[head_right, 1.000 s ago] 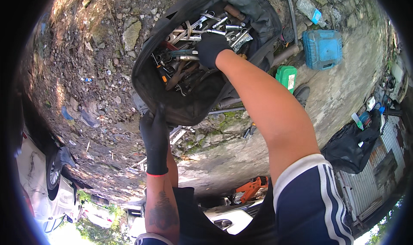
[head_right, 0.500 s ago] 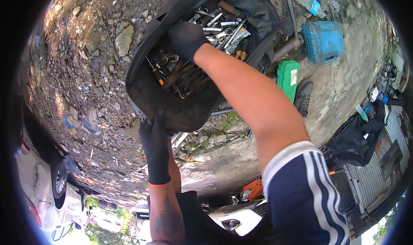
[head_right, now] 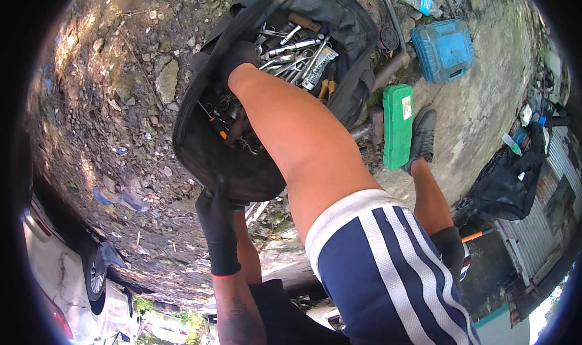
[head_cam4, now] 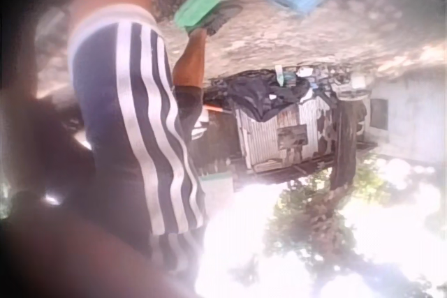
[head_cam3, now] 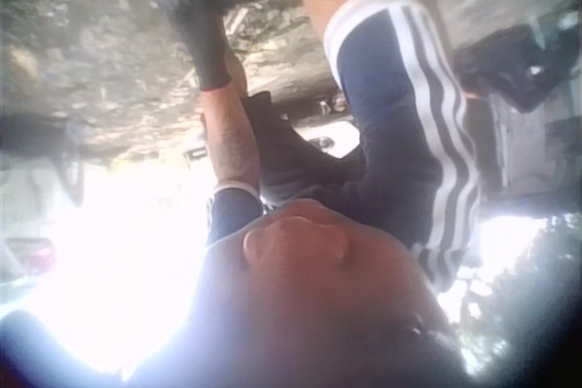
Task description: The person selects a long metal bar from a tool bag, then uses it to adjust components under the hood of a white car. They later use a cordless impact wrench to tighten bolts in the engine bay and briefly inspect the front bumper area.
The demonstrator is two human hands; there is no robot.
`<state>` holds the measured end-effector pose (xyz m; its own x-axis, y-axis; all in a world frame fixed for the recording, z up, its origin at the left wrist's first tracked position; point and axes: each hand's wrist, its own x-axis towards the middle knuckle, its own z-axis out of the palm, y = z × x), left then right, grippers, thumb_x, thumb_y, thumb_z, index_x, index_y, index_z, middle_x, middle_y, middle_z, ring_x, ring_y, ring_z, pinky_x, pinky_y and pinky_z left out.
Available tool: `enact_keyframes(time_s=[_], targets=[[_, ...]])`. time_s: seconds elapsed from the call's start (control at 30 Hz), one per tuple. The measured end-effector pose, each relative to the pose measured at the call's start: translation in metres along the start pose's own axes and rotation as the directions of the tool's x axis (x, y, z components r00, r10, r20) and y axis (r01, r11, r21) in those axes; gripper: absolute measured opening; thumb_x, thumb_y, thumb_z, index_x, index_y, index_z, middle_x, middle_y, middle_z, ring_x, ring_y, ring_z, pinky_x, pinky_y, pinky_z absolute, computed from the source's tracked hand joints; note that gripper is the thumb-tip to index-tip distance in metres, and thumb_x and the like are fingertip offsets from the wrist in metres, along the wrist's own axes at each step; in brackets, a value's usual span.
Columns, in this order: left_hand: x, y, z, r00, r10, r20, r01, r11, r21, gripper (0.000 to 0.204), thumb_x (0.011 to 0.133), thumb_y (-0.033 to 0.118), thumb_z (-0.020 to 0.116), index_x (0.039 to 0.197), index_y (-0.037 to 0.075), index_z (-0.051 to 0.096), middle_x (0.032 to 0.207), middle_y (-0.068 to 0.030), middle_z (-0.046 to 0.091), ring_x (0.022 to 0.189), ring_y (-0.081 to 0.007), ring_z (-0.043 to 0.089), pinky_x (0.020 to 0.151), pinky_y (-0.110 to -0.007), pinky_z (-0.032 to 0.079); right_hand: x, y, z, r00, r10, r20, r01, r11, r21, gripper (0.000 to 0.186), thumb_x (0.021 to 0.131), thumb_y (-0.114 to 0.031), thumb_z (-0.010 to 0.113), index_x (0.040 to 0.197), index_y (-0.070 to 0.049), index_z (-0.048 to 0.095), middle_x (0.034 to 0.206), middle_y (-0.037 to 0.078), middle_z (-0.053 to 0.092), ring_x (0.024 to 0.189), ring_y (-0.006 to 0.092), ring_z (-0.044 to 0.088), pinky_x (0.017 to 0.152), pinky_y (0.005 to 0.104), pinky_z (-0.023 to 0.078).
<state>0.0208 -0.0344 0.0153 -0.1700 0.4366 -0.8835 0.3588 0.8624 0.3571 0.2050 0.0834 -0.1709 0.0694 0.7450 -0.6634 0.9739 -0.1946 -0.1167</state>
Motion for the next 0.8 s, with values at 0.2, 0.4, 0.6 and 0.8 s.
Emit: enact_keyframes(time_s=[0.2, 0.4, 0.6, 0.8], targets=[[0.001, -0.002, -0.003, 1.0, -0.023, 0.009, 0.023, 1.0, 0.004, 0.033, 0.099, 0.024, 0.058, 0.078, -0.001, 0.06, 0.061, 0.0003, 0.053, 0.056, -0.0049, 0.043, 0.051, -0.026, 0.035, -0.003, 0.004, -0.003, 0.998, 0.038, 0.051, -0.041, 0.998, 0.05, 0.052, 0.075, -0.054, 0.069, 0.115, -0.02, 0.071, 0.117, 0.007, 0.068, 0.108, 0.0264, 0.066, 0.088, 0.0383, 0.052], [-0.005, 0.007, -0.001, 0.999, 0.029, 0.042, -0.028, 0.999, -0.026, 0.031, 0.099, 0.022, 0.058, 0.078, -0.001, 0.061, 0.061, 0.0004, 0.054, 0.056, -0.0052, 0.044, 0.051, -0.025, 0.035, 0.007, 0.006, 0.014, 0.998, 0.047, -0.03, -0.045, 0.997, 0.062, 0.045, 0.077, -0.046, 0.068, 0.112, -0.019, 0.072, 0.115, 0.008, 0.069, 0.106, 0.0265, 0.067, 0.087, 0.0371, 0.053], [-0.001, 0.0, -0.005, 0.998, 0.009, 0.066, -0.01, 1.0, 0.017, 0.032, 0.099, 0.023, 0.057, 0.08, -0.002, 0.061, 0.062, -0.0016, 0.056, 0.056, -0.0072, 0.048, 0.054, -0.027, 0.04, 0.018, 0.015, 0.03, 0.995, 0.077, -0.056, -0.068, 0.988, 0.139, 0.023, 0.085, -0.028, 0.062, 0.099, -0.014, 0.075, 0.102, 0.011, 0.072, 0.095, 0.0269, 0.07, 0.081, 0.0373, 0.054], [-0.002, -0.002, -0.003, 0.998, 0.03, 0.054, -0.029, 0.999, -0.018, 0.03, 0.099, 0.022, 0.057, 0.091, -0.006, 0.065, 0.071, -0.0085, 0.066, 0.063, -0.0102, 0.056, 0.061, -0.029, 0.045, 0.017, 0.019, 0.037, 0.993, 0.021, -0.115, 0.011, 0.961, 0.276, 0.028, 0.087, -0.03, 0.059, 0.104, -0.013, 0.073, 0.108, 0.012, 0.071, 0.098, 0.0292, 0.069, 0.083, 0.041, 0.055]])
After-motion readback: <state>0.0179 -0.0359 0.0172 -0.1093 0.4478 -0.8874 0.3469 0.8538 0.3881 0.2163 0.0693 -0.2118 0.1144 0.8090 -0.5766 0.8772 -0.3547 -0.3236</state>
